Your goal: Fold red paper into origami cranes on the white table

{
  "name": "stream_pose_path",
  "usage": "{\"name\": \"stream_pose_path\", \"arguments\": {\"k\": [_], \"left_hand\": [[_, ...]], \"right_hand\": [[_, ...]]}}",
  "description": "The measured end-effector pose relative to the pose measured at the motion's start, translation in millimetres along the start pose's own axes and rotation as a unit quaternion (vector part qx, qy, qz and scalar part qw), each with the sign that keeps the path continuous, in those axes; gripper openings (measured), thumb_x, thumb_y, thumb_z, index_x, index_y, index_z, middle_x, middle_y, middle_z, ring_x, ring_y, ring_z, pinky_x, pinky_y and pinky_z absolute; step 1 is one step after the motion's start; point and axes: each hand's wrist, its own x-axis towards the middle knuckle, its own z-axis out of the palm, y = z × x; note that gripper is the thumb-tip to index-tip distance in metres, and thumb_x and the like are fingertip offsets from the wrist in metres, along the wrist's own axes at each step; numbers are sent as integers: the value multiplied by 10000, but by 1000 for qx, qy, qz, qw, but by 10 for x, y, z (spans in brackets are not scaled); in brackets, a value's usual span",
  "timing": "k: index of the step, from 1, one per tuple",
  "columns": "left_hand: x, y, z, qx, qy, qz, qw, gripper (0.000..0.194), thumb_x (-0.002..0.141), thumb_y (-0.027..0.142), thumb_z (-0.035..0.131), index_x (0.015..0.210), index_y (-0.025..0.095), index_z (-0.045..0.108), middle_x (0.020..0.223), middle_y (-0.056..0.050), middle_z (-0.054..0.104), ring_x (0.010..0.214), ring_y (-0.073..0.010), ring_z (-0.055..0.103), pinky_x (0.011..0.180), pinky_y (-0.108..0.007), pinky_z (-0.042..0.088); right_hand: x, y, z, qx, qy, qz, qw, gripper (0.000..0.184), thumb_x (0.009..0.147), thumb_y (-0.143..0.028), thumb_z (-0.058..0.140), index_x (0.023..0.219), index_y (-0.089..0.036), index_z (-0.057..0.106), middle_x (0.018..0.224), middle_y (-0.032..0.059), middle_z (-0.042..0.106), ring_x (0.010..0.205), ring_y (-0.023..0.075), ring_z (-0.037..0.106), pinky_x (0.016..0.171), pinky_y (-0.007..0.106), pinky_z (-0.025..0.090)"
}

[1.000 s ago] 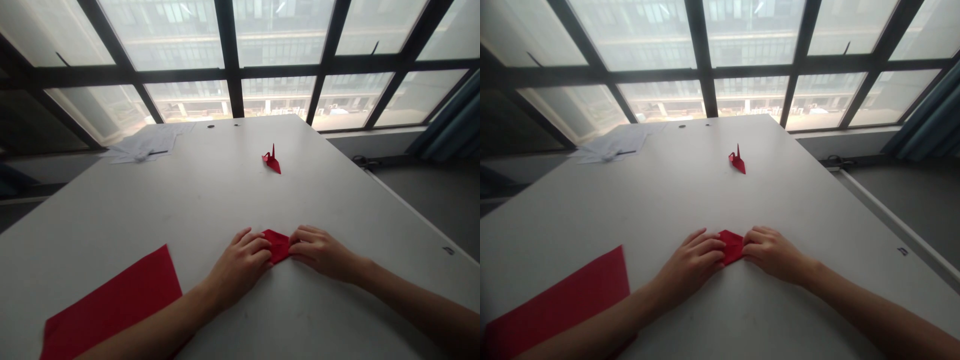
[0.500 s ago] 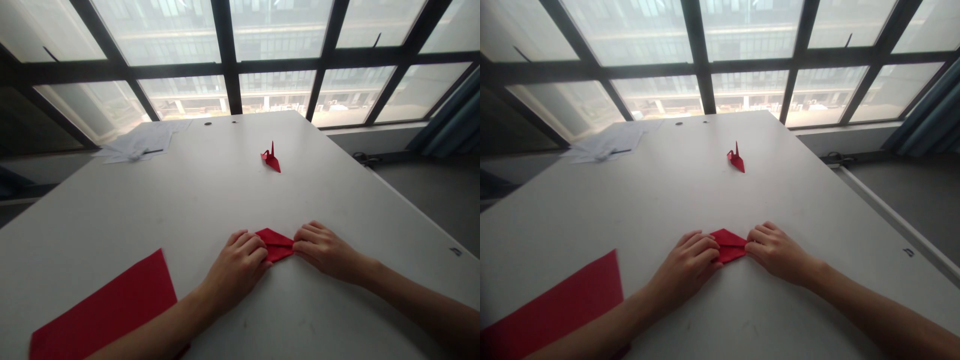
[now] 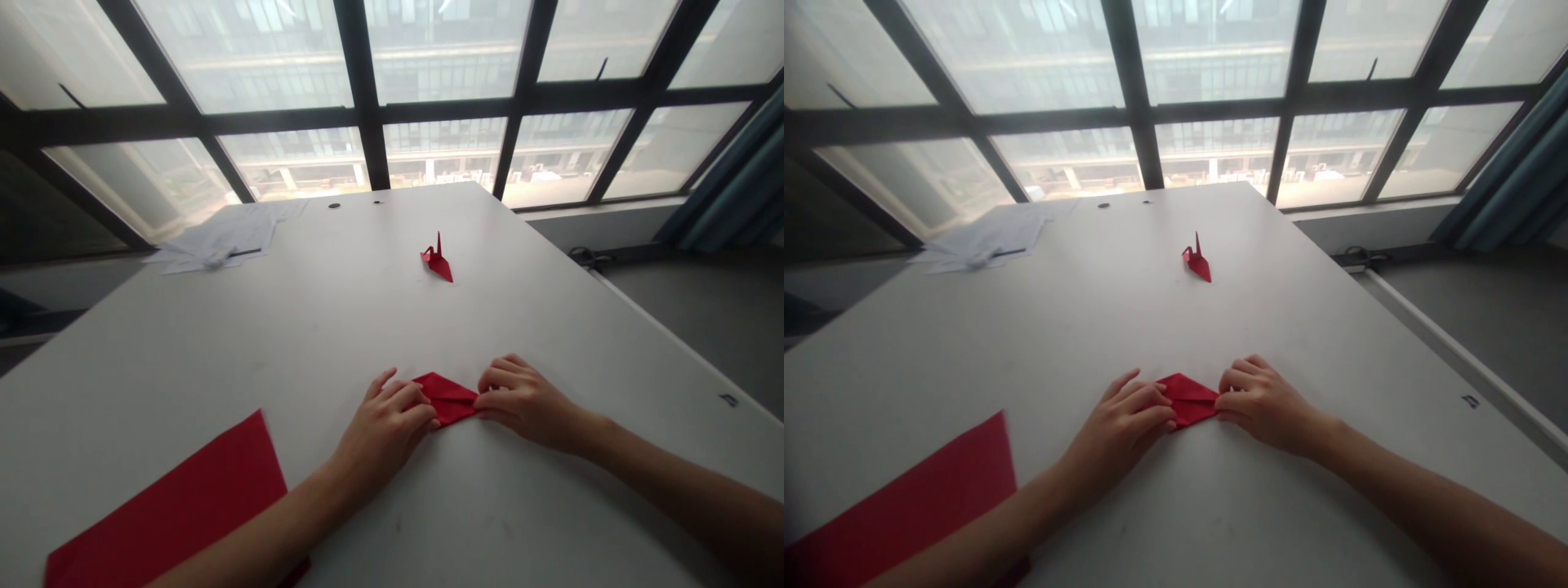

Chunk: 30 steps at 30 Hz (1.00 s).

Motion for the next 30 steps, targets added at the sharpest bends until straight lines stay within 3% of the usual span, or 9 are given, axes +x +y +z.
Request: {"name": "stream_pose_path", "arguments": {"k": [8,13,20,25,30], "left_hand": [[12,22,21,22,9,-16,1000,205,997,240,503,877,227,668,902,0,692,960,-177,657,1149,-503,270],[13,34,26,17,18,-19,1000,207,993,236,498,866,222,661,906,-2,700,952,-179,661,1147,-504,273],[-3,58,13,28,29,-23,999,217,987,230,500,836,215,655,899,-5,705,915,-178,661,1140,-514,279],[-2,84,16,25,28,-37,999,216,986,223,494,831,216,644,890,-2,698,914,-179,653,1140,-518,282],[6,112,12,11,22,-62,998,158,960,313,571,849,228,645,889,5,683,881,-185,635,1164,-587,197]], "right_hand": [[18,-81,7,-19,-1,13,1000,204,971,-178,535,818,-199,668,842,39,637,810,174,508,810,347,347],[42,-141,36,-2,25,26,999,95,945,-263,620,895,-209,679,879,37,642,827,182,504,827,354,348],[71,-212,82,-49,18,32,998,233,982,-209,536,778,-194,648,816,40,625,789,180,480,814,355,338],[75,-241,93,-64,9,60,996,230,985,-186,521,782,-189,629,814,41,615,795,185,482,806,346,337],[82,-256,135,-51,2,97,994,213,982,-172,523,784,-184,601,843,41,613,827,190,486,819,345,336]]}}
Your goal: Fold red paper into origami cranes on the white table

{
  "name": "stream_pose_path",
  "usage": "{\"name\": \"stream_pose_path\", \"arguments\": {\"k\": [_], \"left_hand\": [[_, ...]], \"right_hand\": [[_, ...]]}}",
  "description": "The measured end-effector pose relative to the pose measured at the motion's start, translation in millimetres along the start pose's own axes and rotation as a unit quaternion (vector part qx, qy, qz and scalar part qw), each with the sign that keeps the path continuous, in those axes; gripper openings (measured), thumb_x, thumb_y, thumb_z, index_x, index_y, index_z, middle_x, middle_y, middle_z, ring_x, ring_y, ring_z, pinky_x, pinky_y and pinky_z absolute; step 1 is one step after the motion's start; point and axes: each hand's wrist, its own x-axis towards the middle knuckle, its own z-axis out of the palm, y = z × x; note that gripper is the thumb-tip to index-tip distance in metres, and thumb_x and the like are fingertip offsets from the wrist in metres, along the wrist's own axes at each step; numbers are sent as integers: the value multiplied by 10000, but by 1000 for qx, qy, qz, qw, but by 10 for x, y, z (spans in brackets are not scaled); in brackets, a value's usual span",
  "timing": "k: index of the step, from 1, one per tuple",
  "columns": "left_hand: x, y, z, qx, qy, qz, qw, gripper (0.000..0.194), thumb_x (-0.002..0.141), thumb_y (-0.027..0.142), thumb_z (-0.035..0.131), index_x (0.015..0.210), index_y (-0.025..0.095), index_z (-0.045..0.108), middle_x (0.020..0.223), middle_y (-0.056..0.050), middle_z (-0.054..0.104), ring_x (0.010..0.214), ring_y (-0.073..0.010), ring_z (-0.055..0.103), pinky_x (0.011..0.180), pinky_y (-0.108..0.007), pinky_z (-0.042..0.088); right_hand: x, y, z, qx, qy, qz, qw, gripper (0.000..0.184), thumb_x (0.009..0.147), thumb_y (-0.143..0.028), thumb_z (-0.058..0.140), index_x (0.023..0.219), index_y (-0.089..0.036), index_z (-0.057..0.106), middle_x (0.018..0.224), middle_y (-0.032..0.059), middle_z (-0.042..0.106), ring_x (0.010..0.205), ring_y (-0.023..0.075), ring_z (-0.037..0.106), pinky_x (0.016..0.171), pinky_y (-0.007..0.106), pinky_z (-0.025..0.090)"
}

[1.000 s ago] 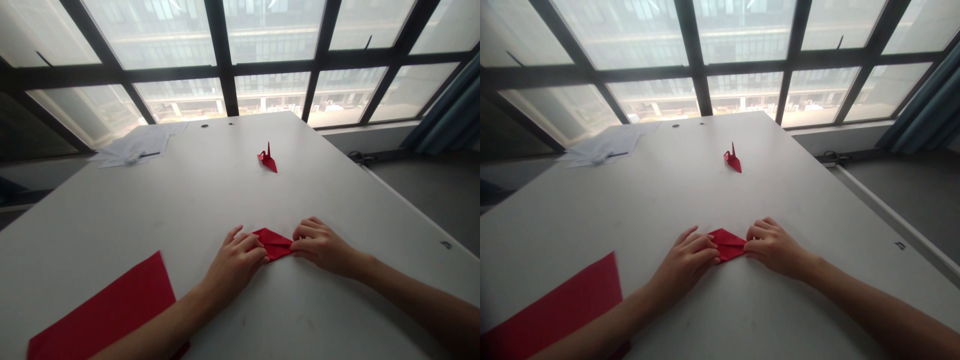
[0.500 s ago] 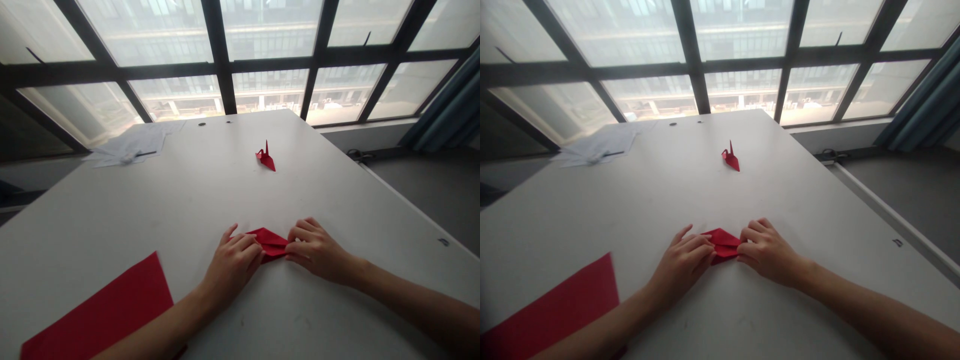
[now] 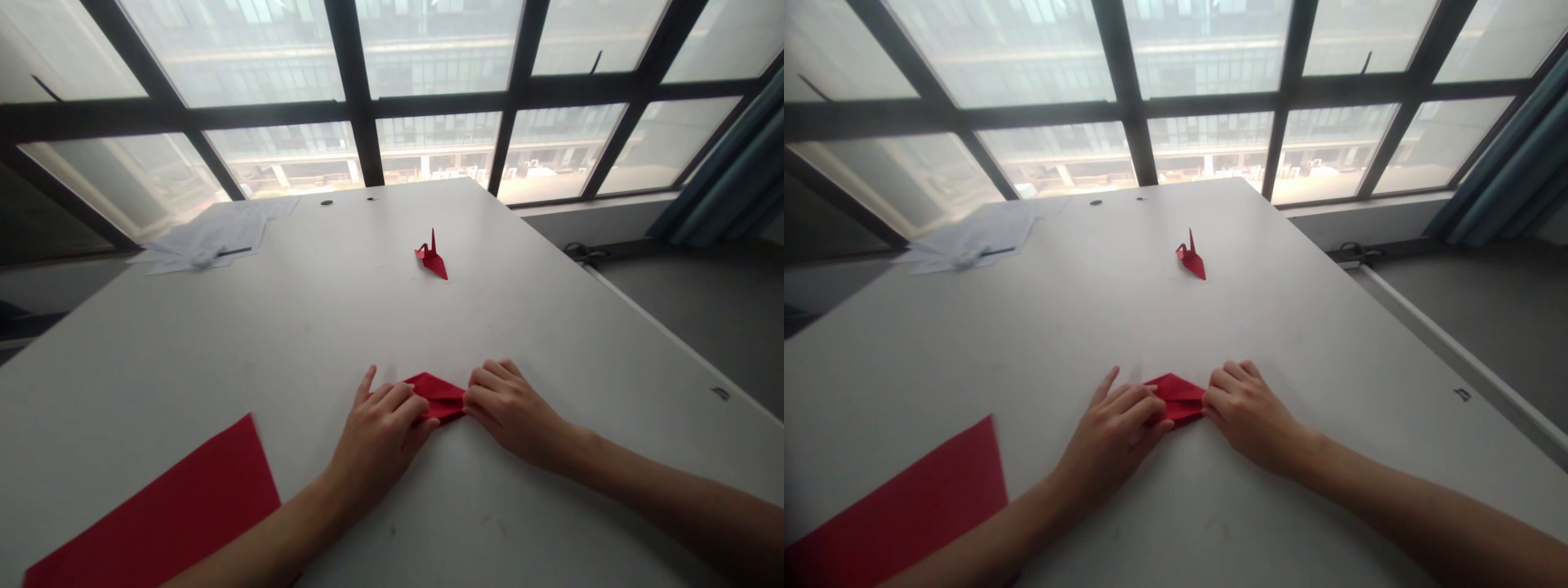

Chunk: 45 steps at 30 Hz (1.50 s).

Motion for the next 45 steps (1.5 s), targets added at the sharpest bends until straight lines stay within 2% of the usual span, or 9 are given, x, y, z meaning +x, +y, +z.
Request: {"name": "stream_pose_path", "arguments": {"k": [3,8,16,22,27,32,39,45], "left_hand": [[10,-19,16,-4,-9,-9,1000,161,960,298,576,834,238,657,892,12,673,877,-179,620,1160,-597,190],[37,-53,54,-20,-12,-52,998,172,943,279,590,797,228,665,878,1,656,863,-189,594,1114,-570,288],[35,20,4,-7,-3,-45,999,193,907,268,616,723,213,632,828,-14,655,831,-206,567,1040,-520,370],[58,20,16,-25,-14,-84,996,209,905,286,627,714,203,617,822,-27,639,817,-214,552,835,-413,458],[71,16,29,-28,-6,-96,995,182,909,278,624,746,199,639,873,-28,644,820,-206,575,810,-389,446],[105,14,45,-34,-16,-126,991,200,909,282,625,731,191,630,835,-14,634,786,-196,594,801,-388,431],[90,15,70,-41,-25,-143,989,228,909,303,613,717,194,670,990,-43,595,882,-203,594,857,-417,404],[66,-27,-1,-51,-47,-170,983,269,922,357,599,710,228,701,1071,-37,611,1000,-242,541,906,-464,364]], "right_hand": [[4,-14,15,0,-11,23,1000,185,978,-160,526,807,-183,593,858,44,617,840,196,491,833,351,336],[12,-63,19,-12,-11,71,997,171,963,-144,543,804,-180,595,854,52,615,834,207,498,821,362,329],[-10,-151,17,-17,1,87,996,180,948,-161,567,771,-183,593,828,54,607,825,217,496,806,371,327],[-10,-168,31,-8,5,121,993,174,935,-177,595,761,-183,587,834,59,615,837,228,510,808,378,327],[-4,-154,30,-11,3,129,992,183,940,-194,593,757,-186,586,828,57,616,830,228,513,801,381,329],[4,-133,38,-3,-2,150,989,184,927,-197,614,746,-187,583,823,47,619,842,229,525,809,382,332],[22,-116,19,15,-12,177,984,183,914,-211,646,738,-192,596,811,31,627,837,224,535,800,366,329],[40,-138,0,14,-19,186,982,182,921,-209,637,743,-190,605,819,29,632,850,224,541,813,364,333]]}}
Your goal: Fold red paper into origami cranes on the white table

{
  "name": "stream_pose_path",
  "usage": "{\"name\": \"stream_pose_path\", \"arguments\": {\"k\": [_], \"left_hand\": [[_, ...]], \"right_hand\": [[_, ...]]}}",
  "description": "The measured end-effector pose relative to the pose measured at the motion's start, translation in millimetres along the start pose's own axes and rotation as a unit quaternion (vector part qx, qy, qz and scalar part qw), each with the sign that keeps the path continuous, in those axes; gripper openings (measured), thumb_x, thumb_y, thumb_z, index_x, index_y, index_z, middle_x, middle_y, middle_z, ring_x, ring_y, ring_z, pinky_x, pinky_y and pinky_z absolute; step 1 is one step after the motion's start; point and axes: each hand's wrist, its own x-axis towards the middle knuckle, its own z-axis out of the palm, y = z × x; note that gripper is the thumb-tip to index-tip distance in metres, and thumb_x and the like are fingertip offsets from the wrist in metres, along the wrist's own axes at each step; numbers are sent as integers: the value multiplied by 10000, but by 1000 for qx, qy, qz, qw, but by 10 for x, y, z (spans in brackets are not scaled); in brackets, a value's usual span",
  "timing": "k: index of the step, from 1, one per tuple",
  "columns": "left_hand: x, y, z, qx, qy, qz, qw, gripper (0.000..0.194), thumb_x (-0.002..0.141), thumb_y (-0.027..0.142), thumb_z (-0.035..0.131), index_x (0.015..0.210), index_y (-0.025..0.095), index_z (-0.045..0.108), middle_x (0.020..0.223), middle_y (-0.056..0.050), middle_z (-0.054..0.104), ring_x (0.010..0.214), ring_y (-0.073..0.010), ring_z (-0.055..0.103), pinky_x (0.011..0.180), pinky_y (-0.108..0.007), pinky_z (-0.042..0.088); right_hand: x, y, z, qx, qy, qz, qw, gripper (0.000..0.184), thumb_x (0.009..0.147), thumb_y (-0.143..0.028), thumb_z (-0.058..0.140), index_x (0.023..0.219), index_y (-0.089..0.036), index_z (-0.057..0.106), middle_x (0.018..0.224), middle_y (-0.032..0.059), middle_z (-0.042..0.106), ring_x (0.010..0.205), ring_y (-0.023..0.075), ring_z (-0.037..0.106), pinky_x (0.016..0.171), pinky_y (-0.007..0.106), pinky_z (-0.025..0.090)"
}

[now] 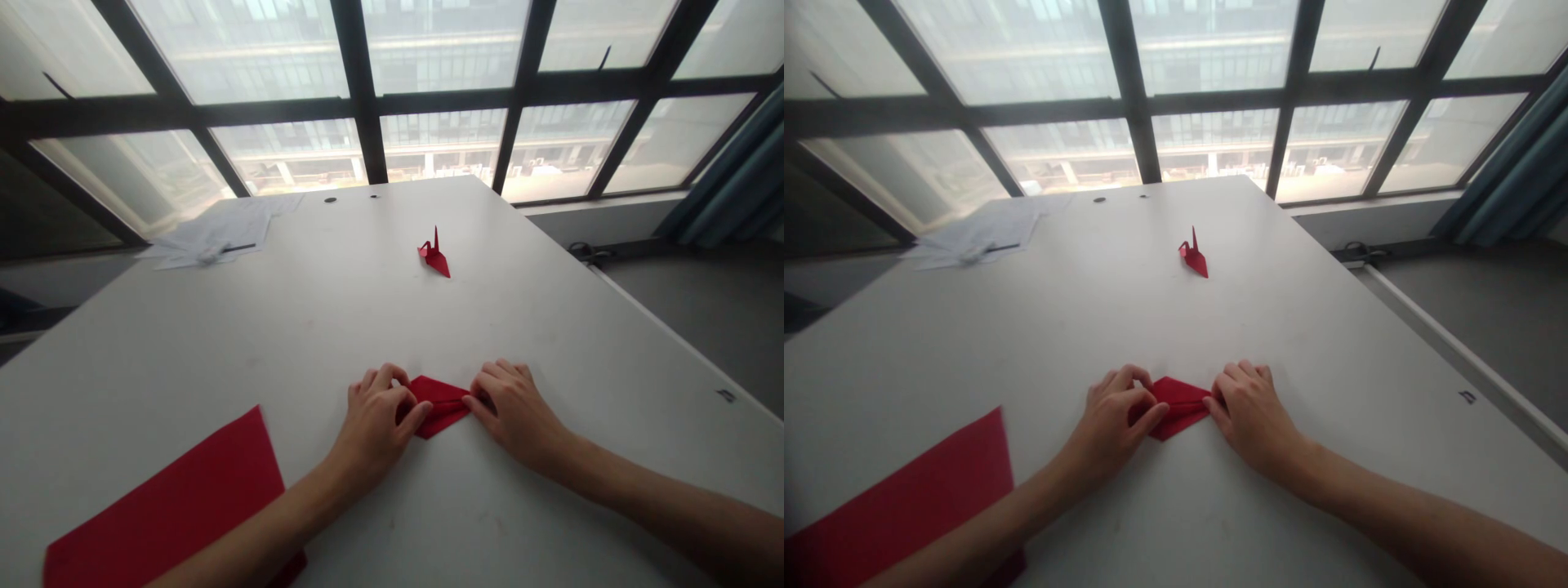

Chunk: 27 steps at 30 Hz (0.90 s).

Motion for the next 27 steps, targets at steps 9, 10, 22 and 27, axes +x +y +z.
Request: {"name": "stream_pose_path", "arguments": {"k": [9,10,22,27], "left_hand": [[-28,-55,-8,23,7,11,1000,256,917,308,615,691,234,706,1155,-36,611,1085,-265,498,912,-480,351],[-28,-48,-4,28,12,13,999,255,915,305,617,687,232,704,1163,-37,609,1096,-269,495,914,-483,351],[-45,38,-31,67,26,5,997,240,883,307,641,668,211,685,1185,-68,613,1122,-297,492,905,-503,374],[-41,30,-16,59,19,0,998,226,883,295,636,675,221,684,1206,-51,609,1119,-289,502,903,-494,379]], "right_hand": [[-19,-7,-2,-8,-2,-2,1000,181,921,-216,642,745,-186,612,826,33,630,857,228,540,817,370,329],[-19,-6,-1,-9,-2,-2,1000,184,922,-218,642,744,-186,611,824,32,629,856,227,539,816,370,328],[-1,7,20,-12,-3,-1,1000,184,929,-226,630,750,-189,611,816,33,637,852,223,546,811,368,321],[12,18,-23,-6,-26,-3,1000,174,940,-214,614,768,-185,612,848,41,639,870,221,541,818,364,328]]}}
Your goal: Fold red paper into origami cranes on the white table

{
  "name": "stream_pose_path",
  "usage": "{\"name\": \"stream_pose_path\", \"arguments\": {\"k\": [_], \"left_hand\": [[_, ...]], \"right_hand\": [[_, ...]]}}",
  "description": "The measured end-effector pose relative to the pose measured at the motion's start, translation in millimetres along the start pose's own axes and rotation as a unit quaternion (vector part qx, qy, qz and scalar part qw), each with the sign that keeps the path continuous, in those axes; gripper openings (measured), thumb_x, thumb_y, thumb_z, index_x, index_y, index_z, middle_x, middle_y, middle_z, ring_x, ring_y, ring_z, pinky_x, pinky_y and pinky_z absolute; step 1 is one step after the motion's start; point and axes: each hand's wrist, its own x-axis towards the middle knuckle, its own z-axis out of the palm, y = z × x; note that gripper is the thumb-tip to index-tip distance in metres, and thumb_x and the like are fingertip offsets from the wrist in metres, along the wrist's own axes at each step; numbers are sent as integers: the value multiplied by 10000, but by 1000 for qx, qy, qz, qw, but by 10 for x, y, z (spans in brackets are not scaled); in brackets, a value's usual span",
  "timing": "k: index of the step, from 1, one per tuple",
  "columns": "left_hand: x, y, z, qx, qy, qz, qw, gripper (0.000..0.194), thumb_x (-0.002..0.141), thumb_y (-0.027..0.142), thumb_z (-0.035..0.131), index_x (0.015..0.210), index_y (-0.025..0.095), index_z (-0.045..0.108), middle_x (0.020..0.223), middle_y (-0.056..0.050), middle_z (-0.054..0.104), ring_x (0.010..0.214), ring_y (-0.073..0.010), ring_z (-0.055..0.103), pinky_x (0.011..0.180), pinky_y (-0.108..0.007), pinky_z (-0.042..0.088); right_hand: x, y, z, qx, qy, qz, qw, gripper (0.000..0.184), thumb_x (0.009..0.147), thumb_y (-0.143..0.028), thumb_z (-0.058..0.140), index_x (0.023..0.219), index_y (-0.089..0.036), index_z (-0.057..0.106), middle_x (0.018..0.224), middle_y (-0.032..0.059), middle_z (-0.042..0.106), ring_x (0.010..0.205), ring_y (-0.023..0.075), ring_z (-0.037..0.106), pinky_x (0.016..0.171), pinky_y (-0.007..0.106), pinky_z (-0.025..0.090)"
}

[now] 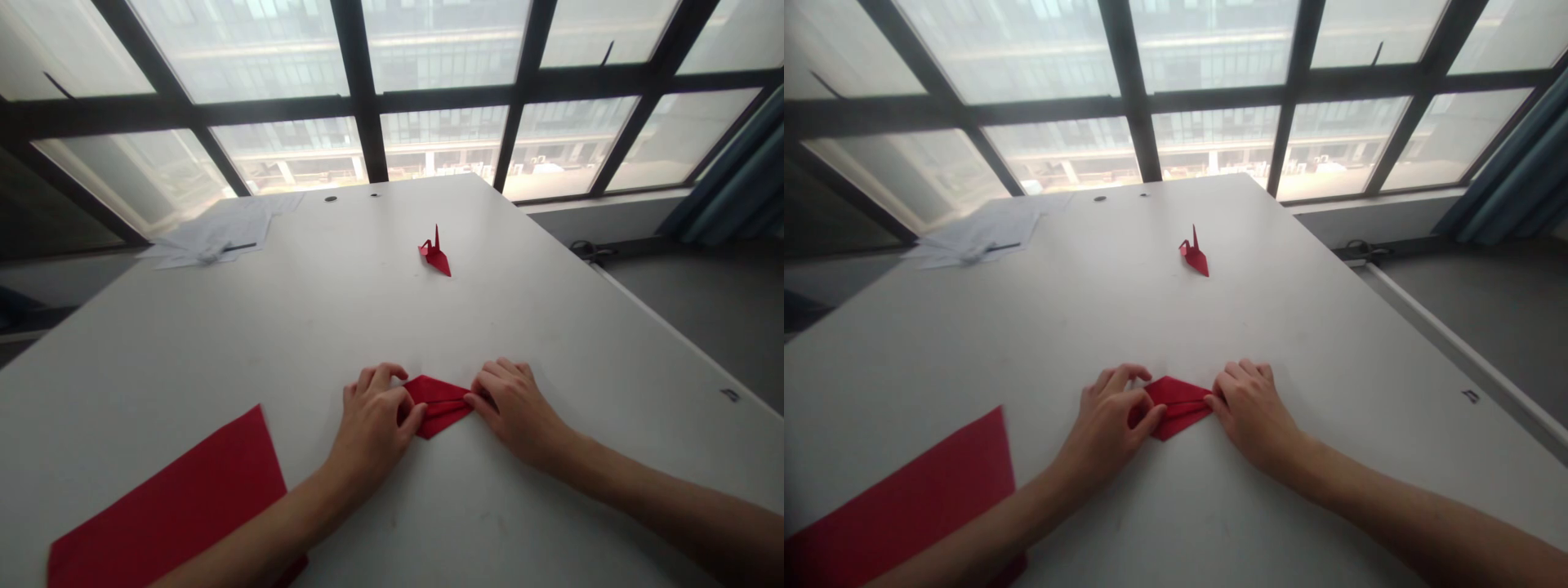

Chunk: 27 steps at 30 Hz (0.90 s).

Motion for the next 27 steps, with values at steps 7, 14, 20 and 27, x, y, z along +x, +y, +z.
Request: {"name": "stream_pose_path", "arguments": {"k": [7,14,20,27], "left_hand": [[-2,-11,11,-9,0,-2,1000,236,872,307,651,654,224,679,1234,-41,606,1141,-292,494,908,-485,381],[-1,-6,5,-12,1,-9,1000,250,871,329,653,652,211,683,1180,-60,609,1125,-289,495,909,-479,381],[2,-37,-22,13,9,-9,1000,297,863,370,670,633,187,630,1118,-75,590,1060,-289,495,858,-466,390],[-33,-6,-14,47,33,-13,998,172,848,339,704,794,199,621,1055,-74,536,999,-277,486,834,-440,409]], "right_hand": [[-6,38,-67,13,-16,-4,1000,153,933,-179,605,781,-187,613,872,39,638,877,212,538,823,358,328],[-8,31,-46,15,-10,22,1000,160,913,-193,631,754,-187,611,837,30,636,846,207,538,808,355,330],[-2,25,-39,8,3,15,1000,175,921,-197,620,746,-188,615,826,32,636,844,204,550,797,350,339],[6,26,-43,11,-3,20,1000,164,910,-196,637,748,-187,619,829,31,644,838,207,555,794,353,334]]}}
